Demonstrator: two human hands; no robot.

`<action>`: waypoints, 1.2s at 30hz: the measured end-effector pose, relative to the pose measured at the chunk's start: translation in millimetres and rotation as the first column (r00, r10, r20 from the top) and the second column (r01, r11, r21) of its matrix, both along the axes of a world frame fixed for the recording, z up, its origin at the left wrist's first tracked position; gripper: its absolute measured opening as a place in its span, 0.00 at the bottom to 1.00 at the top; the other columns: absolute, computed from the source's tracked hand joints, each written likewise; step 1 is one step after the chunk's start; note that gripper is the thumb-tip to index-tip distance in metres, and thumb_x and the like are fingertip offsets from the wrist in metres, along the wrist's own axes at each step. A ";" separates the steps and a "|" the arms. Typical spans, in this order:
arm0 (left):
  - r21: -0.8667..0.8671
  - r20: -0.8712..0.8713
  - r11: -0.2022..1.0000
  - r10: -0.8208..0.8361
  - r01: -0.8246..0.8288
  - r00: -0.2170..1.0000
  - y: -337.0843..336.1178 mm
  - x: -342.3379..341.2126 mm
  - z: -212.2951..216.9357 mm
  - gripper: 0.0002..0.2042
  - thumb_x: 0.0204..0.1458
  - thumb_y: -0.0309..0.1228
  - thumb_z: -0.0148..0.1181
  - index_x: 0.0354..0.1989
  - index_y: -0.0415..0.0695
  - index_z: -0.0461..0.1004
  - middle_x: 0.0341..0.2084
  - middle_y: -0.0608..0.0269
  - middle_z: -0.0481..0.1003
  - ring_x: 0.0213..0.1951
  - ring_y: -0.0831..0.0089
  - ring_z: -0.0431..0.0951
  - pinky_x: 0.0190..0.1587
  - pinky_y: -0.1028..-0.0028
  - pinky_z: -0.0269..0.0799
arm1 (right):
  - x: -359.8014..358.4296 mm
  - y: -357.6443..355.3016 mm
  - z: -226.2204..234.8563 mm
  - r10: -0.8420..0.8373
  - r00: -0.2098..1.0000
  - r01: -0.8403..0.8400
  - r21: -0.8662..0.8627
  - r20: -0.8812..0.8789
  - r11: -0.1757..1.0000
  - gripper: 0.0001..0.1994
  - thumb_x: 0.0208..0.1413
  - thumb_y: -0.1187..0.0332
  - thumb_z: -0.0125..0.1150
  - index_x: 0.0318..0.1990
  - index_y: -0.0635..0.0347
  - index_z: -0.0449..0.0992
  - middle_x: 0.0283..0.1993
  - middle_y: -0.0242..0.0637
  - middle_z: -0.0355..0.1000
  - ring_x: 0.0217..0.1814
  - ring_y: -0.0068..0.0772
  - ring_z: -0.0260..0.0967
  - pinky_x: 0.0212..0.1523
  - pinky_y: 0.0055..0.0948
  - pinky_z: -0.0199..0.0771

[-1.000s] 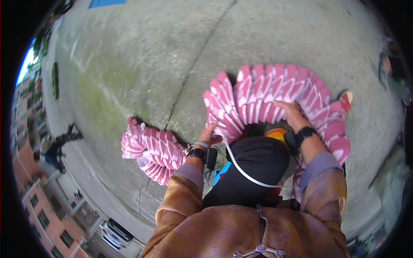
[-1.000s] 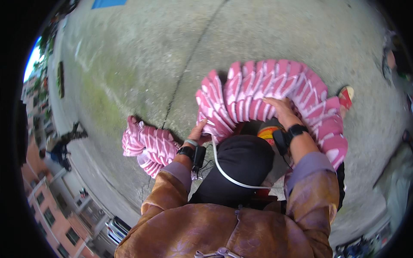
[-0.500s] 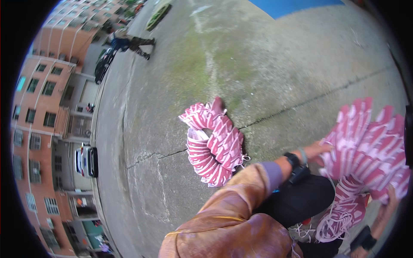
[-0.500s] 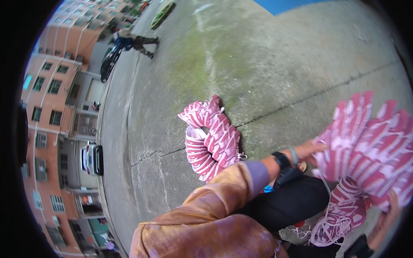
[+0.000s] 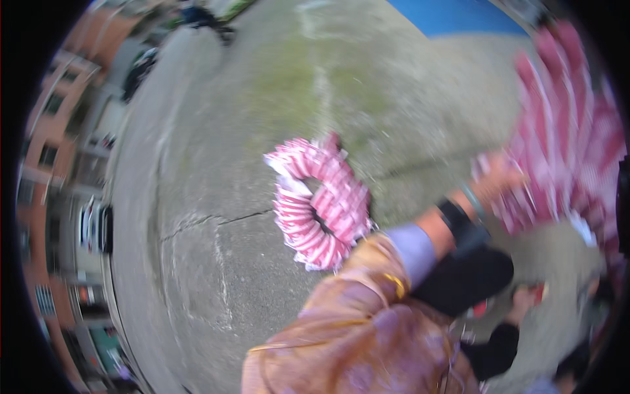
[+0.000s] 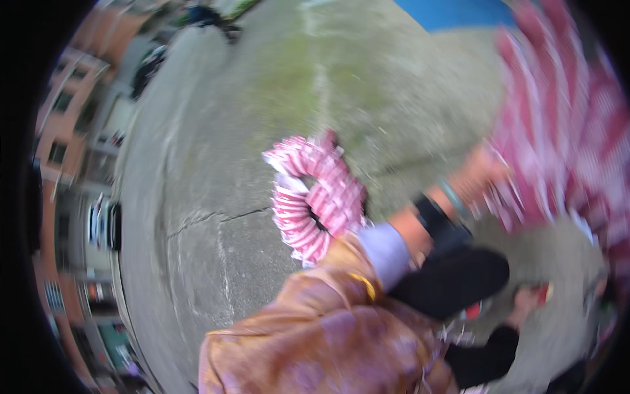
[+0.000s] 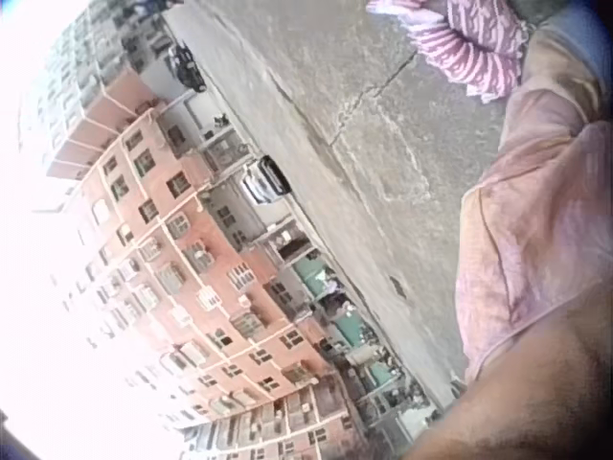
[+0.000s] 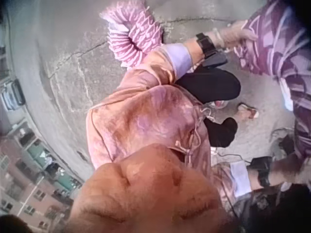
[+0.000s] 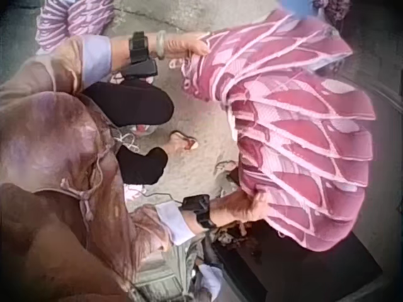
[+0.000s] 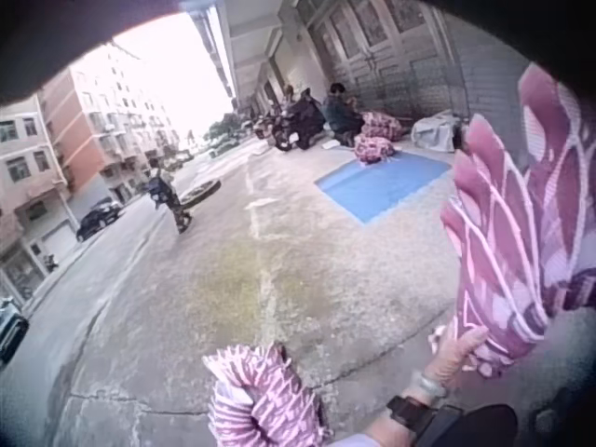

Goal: Manually thread laces through the eyelets of pink sneakers.

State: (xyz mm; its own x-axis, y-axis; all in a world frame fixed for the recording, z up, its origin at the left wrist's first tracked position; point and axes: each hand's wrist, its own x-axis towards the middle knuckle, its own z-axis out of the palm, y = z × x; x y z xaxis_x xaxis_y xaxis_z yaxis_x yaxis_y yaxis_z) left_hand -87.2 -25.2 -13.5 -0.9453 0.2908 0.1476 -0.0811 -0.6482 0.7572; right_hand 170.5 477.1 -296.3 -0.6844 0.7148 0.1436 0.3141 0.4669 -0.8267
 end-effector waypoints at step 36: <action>-0.863 0.499 0.064 0.267 0.501 0.825 -171.5 122.4 -228.7 0.37 0.44 0.60 0.42 0.46 0.33 0.67 0.45 0.40 0.66 0.51 0.52 0.64 0.54 0.68 0.56 | -167.5 -347.0 217.0 0.680 0.733 -0.390 -0.823 -0.006 0.414 0.16 0.37 0.73 0.63 0.37 0.65 0.73 0.34 0.35 0.72 0.36 0.27 0.69 0.41 0.26 0.68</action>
State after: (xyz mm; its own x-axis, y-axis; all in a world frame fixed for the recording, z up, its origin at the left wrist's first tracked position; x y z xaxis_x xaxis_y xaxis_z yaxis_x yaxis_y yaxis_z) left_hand 35.1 -196.7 -242.2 -0.6724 -0.0920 -0.7344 -0.5904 0.6651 0.4572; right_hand 3.0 130.1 -79.3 -0.8607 -0.0825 -0.5025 0.5086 -0.0936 -0.8559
